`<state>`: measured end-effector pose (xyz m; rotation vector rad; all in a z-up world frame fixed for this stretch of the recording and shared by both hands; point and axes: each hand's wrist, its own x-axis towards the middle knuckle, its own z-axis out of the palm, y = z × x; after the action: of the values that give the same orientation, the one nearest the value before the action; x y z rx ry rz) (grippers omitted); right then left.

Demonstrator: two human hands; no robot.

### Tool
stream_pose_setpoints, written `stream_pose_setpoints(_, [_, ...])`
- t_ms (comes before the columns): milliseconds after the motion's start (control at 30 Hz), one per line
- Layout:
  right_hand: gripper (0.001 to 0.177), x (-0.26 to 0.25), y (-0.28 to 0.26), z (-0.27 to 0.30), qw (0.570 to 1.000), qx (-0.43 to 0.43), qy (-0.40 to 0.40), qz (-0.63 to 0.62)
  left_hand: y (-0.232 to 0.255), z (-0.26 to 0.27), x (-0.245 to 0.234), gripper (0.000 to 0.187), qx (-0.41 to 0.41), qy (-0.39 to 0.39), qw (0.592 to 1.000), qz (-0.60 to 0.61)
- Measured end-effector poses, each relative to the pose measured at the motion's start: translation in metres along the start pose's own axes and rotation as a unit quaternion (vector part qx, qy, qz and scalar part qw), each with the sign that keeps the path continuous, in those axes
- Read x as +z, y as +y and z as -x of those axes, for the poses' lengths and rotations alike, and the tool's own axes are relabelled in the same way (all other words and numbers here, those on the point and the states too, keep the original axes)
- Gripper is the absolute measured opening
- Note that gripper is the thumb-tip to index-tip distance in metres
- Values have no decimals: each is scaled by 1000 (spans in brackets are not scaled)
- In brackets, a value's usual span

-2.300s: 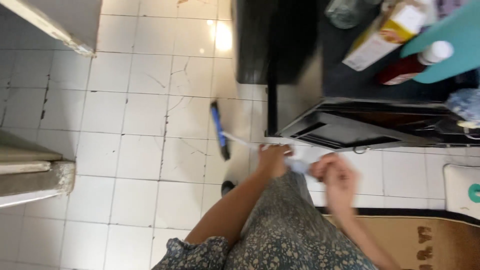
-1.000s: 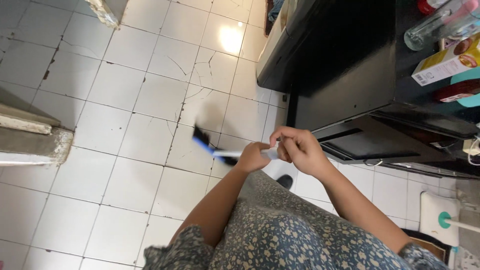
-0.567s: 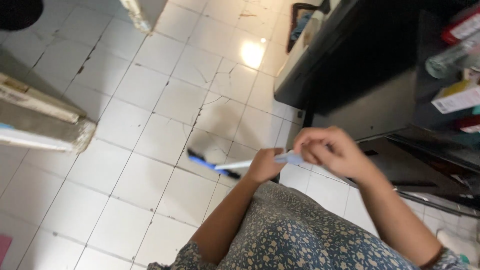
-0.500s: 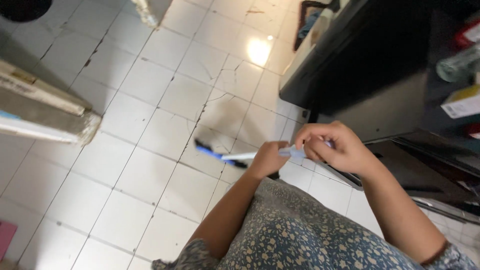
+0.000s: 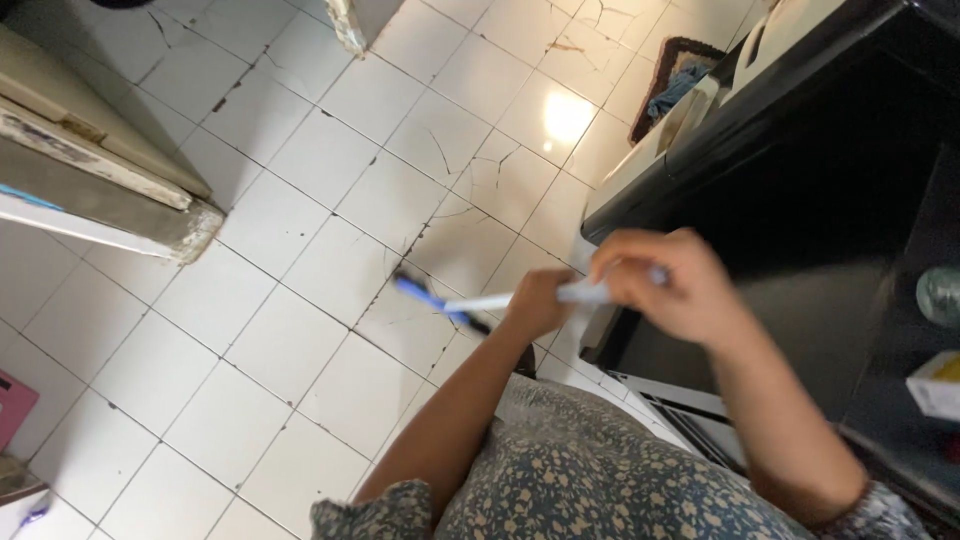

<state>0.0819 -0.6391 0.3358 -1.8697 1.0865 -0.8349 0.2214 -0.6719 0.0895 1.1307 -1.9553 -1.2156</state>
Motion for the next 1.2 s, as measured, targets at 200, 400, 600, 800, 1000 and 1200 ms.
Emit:
stream_pose_setpoints(200, [17, -47, 60, -41, 999, 41, 28, 22, 8, -117, 8, 30, -28, -8, 997, 68])
stream_pose_setpoints(400, [21, -44, 124, -58, 995, 94, 34, -22, -40, -144, 36, 18, -150, -46, 987, 38])
stream_pose_setpoints(600, [24, -34, 154, -57, 980, 120, -77, -138, -51, -63, 24, 20, -194, 35, 979, -50])
stream_pose_setpoints(800, [26, 18, 188, -53, 958, 107, -148, -223, -101, 0, 19, 7, -353, 38, 933, -61])
stream_pose_setpoints(1000, [22, -101, 113, -81, 991, -20, -78, -103, 19, -103, -13, 27, -146, 89, 984, -48])
stream_pose_setpoints(1200, [18, -103, 127, -73, 1000, 0, -25, 16, 12, -191, 17, 29, -49, 53, 997, 39])
